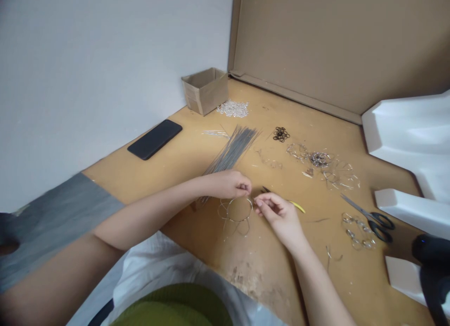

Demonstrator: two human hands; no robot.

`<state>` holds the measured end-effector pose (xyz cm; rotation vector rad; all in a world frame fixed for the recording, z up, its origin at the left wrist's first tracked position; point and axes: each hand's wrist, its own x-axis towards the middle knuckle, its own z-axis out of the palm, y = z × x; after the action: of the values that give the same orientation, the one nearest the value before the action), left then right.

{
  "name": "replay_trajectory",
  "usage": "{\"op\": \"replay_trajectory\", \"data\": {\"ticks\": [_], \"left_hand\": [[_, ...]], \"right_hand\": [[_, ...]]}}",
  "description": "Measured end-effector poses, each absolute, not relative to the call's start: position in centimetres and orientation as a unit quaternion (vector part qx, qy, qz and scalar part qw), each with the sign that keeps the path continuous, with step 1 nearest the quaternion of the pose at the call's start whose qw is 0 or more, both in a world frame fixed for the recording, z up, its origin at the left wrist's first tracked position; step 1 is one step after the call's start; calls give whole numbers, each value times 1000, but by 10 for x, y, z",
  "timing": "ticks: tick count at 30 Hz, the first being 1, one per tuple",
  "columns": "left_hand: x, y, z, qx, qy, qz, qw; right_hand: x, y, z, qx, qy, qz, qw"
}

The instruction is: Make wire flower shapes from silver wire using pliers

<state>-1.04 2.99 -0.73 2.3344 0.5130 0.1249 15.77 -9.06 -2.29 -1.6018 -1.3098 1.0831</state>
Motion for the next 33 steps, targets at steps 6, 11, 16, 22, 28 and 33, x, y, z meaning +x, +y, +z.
{"op": "replay_trajectory", "data": {"ticks": [6, 11, 16, 22, 28, 33], "left_hand": [[-10, 32, -6, 894, 211, 47, 393], [-10, 31, -8, 904, 204, 72, 367], [-9, 28, -6, 913, 196, 71, 350], [-9, 26, -3, 903, 192, 71, 377], [-8, 26, -2, 891, 192, 71, 405], [-6, 25, -5, 854, 164, 50, 491]], "right_hand": [[159, -91, -25, -631, -560, 395, 364], [159, -91, -19, -629, -533, 425, 373], [160, -90, -16, -620, -474, 467, 415], [163, -90, -16, -609, -414, 506, 449], [163, -89, -14, -599, -401, 522, 456], [160, -90, -11, -602, -405, 521, 449]]}}
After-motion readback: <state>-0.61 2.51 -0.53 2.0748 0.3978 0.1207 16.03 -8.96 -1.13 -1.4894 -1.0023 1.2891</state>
